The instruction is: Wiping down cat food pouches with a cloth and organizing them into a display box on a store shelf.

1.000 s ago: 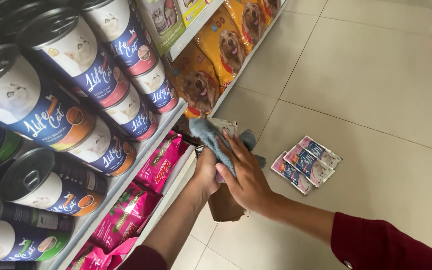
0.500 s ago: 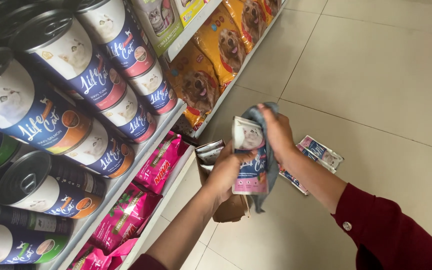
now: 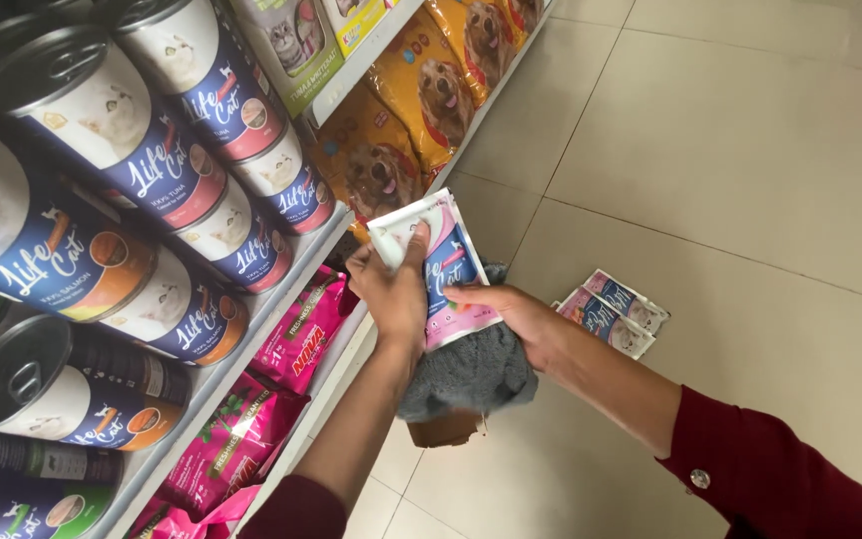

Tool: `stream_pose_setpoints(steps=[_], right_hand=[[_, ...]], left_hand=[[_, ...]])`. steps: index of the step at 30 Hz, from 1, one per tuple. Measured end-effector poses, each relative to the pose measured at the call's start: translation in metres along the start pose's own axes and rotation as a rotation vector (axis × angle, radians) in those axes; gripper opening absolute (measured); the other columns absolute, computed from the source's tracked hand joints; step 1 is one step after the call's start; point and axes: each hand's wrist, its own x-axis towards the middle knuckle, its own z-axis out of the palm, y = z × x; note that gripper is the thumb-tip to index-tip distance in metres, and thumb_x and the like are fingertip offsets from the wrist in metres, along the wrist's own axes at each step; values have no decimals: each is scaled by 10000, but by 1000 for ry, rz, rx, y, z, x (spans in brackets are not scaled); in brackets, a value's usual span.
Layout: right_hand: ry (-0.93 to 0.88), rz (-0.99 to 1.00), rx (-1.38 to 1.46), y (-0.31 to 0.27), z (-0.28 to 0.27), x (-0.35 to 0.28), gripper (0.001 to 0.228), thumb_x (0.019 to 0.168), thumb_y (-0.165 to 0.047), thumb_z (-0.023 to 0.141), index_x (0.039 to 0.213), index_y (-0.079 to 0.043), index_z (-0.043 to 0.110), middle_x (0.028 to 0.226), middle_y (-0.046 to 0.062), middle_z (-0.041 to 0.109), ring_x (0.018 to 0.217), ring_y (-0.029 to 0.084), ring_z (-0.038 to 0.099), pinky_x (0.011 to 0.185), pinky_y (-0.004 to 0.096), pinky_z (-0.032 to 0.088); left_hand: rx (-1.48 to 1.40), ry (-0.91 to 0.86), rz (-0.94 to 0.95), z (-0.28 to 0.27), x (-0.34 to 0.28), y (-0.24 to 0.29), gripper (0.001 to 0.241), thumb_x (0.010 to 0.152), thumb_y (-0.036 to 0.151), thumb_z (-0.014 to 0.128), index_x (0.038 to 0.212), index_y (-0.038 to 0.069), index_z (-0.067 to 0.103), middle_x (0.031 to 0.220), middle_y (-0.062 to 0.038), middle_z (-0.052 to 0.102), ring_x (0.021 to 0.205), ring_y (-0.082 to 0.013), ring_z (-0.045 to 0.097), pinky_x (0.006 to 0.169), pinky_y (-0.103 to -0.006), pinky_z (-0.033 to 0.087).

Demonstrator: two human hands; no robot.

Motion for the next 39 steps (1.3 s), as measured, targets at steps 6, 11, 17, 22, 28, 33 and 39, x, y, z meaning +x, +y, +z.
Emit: stream_pose_setpoints(steps=[6,11,17,22,28,33,39], right_hand=[[48,-256,-200,-11,6,-15,275,797,-301,879,919,-79,770,848,116,716,806,228,675,671,342,579],[104,-224,-216,20,-25,18,336,752,-242,932,882,20,767,782,236,730,446,274,616,319,373,584],[587,-537,-191,-2,-22,13,329,896,-390,749,938,-64,769,837,152,785,752,244,769,716,377,575],[302,-1081,-647,15,-4,8,251,980,-185,667,1127,0,585,956,156,527,836,301,439,706,438,324],[354,-1164,-737,22,8,26,747,920,-115,684,1548,45,313,1515,376,363,1297,628,406,1066,673,385],[577,-1159,-500,16,-4,55,297,982,-210,718,1147,11,607,951,243,712,946,432,721,738,477,578],[614,-1040,-449,2,-5,45,358,882,-311,868,701,-51,701,571,158,671,536,154,675,487,291,520]], left_hand=[[-196,-9,-153,-12,1,9,661,802,448,850,1207,-42,667,1236,-148,556,1236,-291,509,1125,-405,361],[-569,-223,-375,-22,18,-20,304,844,222,826,1012,3,697,940,-223,765,775,-293,779,676,-420,639],[-619,-83,-360,-36,44,-30,282,993,281,675,1127,39,617,1046,-176,761,883,-274,777,765,-443,646],[-479,-248,-315,-36,-7,21,330,1008,323,559,1068,14,658,986,-191,679,894,-311,686,800,-486,583],[-176,-467,72,-32,-27,21,426,1064,310,473,842,77,752,715,-46,641,732,-179,622,713,-345,560],[-71,-647,157,-44,-38,42,364,1041,334,507,1042,98,784,800,-70,725,813,-187,641,738,-389,589],[243,-671,454,-64,-14,36,247,759,21,810,971,136,758,786,-102,788,763,-234,753,698,-400,588]])
